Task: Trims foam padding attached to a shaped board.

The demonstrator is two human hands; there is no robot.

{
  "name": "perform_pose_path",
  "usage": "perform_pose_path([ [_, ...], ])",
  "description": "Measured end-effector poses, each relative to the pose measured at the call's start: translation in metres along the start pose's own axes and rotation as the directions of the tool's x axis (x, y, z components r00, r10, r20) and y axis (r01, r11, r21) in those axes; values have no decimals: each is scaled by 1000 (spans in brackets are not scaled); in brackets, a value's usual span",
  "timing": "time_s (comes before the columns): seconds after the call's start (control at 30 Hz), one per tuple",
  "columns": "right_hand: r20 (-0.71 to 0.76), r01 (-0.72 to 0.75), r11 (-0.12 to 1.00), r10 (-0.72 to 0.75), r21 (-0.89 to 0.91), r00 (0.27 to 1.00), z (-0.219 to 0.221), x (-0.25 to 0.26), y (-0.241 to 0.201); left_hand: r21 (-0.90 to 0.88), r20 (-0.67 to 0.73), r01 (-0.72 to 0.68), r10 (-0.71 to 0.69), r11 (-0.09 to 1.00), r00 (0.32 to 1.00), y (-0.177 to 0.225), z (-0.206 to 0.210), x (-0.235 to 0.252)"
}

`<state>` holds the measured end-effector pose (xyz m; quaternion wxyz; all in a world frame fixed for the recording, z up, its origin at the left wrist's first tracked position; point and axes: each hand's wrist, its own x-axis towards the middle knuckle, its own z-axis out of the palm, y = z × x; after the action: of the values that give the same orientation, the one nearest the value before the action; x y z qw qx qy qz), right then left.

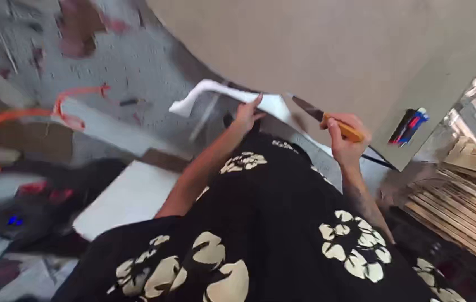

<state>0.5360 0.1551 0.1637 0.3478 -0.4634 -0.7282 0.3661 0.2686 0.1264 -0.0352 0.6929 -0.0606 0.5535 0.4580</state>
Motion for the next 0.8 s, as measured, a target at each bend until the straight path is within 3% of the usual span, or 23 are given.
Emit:
perform_pose_path([
  [0.2,38,88,994,-86,-60,996,25,6,25,-13,-82,-65,64,998,995,0,2,16],
  [0.8,211,132,990,-118,-55,970,9,23,45,-161,-27,-79,75,984,997,-9,-2,15],
])
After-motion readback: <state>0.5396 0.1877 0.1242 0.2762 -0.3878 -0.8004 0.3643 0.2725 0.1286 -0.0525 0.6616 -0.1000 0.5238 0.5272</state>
